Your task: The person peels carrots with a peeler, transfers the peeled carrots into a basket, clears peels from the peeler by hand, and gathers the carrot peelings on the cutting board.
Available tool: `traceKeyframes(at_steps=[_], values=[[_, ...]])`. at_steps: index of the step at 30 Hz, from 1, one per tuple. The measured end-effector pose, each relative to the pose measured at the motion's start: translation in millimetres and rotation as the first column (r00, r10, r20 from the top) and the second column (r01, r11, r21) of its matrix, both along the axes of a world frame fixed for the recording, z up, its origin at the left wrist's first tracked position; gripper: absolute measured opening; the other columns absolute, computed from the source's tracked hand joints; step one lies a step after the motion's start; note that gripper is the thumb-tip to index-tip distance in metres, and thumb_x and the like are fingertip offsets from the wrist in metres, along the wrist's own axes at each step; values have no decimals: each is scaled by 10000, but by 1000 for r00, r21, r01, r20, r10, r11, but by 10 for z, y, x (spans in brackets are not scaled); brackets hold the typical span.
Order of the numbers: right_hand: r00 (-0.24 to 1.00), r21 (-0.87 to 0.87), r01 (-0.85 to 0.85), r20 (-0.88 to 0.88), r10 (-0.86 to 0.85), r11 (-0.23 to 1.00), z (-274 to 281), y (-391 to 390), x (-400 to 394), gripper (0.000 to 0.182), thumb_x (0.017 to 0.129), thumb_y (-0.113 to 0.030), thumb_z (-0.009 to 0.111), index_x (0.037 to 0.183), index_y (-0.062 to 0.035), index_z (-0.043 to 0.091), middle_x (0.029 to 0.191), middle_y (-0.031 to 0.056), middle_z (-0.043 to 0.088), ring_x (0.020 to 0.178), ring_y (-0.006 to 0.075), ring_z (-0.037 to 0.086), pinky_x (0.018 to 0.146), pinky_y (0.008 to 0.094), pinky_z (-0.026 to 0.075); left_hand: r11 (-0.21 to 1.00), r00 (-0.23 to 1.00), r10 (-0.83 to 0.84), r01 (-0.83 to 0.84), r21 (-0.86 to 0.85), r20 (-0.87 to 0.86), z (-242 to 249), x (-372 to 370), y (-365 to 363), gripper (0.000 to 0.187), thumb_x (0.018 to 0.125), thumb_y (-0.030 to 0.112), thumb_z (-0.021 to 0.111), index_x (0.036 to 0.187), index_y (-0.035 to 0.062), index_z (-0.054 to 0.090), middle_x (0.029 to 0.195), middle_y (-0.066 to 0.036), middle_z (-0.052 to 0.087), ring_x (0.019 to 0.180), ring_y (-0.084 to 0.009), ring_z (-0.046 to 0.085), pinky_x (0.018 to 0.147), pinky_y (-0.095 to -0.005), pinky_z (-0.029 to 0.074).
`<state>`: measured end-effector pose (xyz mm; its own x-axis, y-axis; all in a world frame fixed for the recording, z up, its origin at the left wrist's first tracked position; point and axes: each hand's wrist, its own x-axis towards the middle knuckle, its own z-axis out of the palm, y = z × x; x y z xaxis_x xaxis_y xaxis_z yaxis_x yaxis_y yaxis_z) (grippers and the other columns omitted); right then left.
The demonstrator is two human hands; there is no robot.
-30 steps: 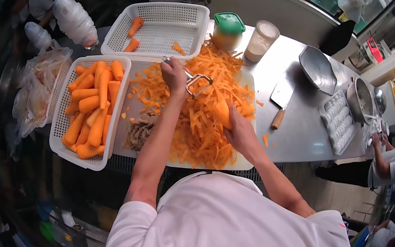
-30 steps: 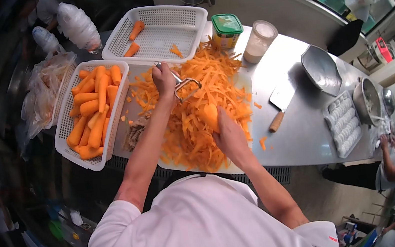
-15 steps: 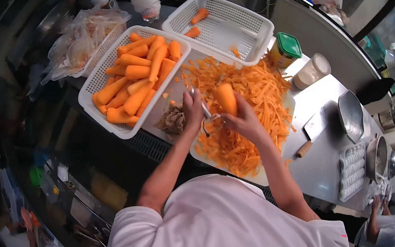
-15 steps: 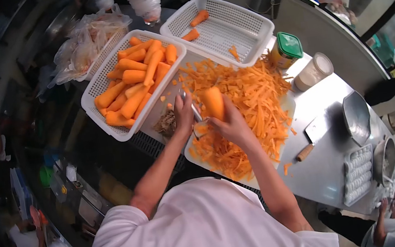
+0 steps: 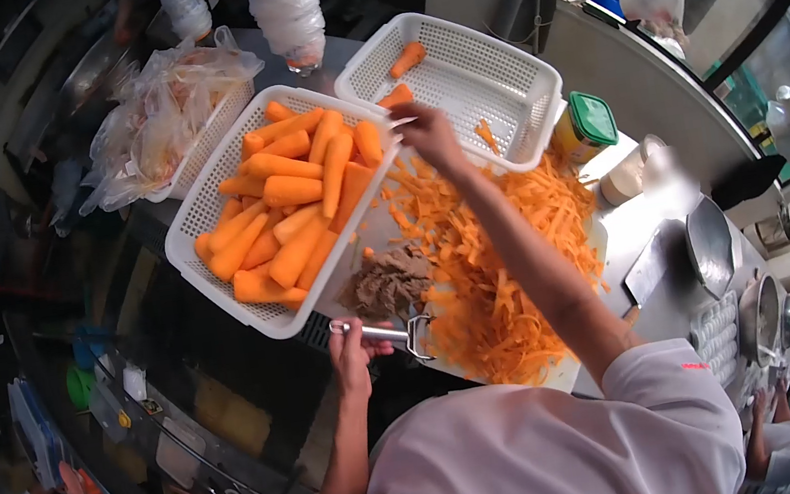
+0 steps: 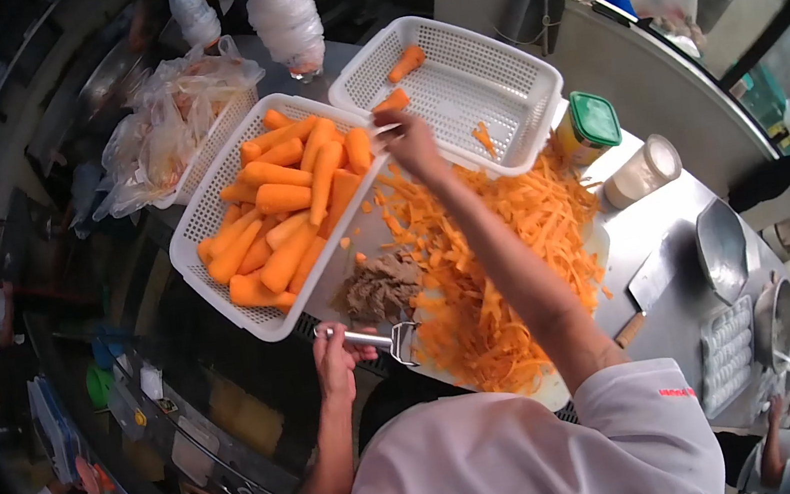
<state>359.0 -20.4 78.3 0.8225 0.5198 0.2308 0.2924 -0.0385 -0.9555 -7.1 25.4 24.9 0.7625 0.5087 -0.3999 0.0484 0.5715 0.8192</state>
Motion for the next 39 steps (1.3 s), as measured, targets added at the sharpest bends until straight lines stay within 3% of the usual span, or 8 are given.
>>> traceKeyframes(at_steps=[3, 9, 16, 21, 28, 33, 35, 39], values=[[975, -151, 190, 146, -168, 970, -333, 71, 927, 327, 779, 5, 609, 1096, 9, 686, 1046, 167, 718, 908, 236, 707, 770, 356, 564, 986, 997, -44, 54, -157, 69, -29, -112, 51, 128, 1015, 206, 500, 1015, 89, 447, 1028, -314, 663, 705, -274, 700, 651, -387, 614], [776, -645, 252, 581, 248, 722, -945, 598, 1800, 618, 745, -83, 689, 1347, -84, 548, 1322, 251, 534, 1238, 400, 520, 1025, 463, 444, 949, 986, -123, 151, -277, 113, -23, 119, -92, 82, 977, 108, 528, 978, 30, 503, 1163, -359, 609, 850, -352, 714, 762, -440, 619], [918, -842, 80, 271, 289, 534, -854, 479, 1691, 594, 725, -211, 783, 1283, -128, 599, 1196, 219, 556, 1166, 389, 554, 978, 442, 473, 866, 894, -435, 449, 222, -109, -226, 116, -9, 128, 900, 69, 667, 943, -22, 588, 1040, -180, 696, 771, -204, 709, 648, -333, 588], [888, -573, 126, 429, 166, 810, -126, -280, 1581, 493, 713, -245, 842, 1143, -72, 673, 1053, 142, 685, 962, 294, 656, 875, 393, 516, 214, 586, -575, 781, 586, -571, 190, 361, -36, 364, 824, 186, 752, 1096, 58, 546, 941, -180, 701, 826, -332, 699, 698, -420, 529], [983, 410, 106, -180, -34, 906, 844, -1788, 719, 518, 901, -404, 711, 1255, -63, 548, 944, 47, 640, 885, 128, 602, 816, 283, 491, 340, 696, -611, 661, 669, -377, 853, 642, 127, 373, 874, 127, 678, 1211, 86, 523, 753, -106, 658, 695, -199, 640, 668, -340, 491], [723, 276, 457, -669, -173, 846, 386, -2122, -242, 552, 953, -605, 505, 1062, -75, 613, 795, 61, 631, 667, 158, 612, 553, 281, 496, 354, 782, -615, 391, 850, -104, 1366, 1386, -482, 396, 927, 89, 604, 1312, 36, 526, 737, -59, 588, 664, -104, 533, 620, -292, 451], [663, 357, 529, -740, -112, 770, 307, -2059, -628, 541, 960, -607, 491, 1063, -91, 615, 788, 52, 630, 670, 157, 612, 560, 288, 506, 452, 834, -551, 323, 832, -25, 1478, 1723, -915, 358, 945, 88, 580, 1288, -9, 543, 887, -239, 664, 805, -350, 690, 695, -409, 521], [716, 630, 634, -697, -33, 448, 88, -2119, -758, 493, 986, -570, 476, 1060, -102, 616, 806, 42, 618, 660, 153, 593, 588, 297, 520, 302, 807, -588, 153, 941, 58, 1229, 1884, -1505, 371, 937, 57, 569, 1301, -14, 556, 977, -285, 655, 877, -431, 654, 703, -414, 518]])
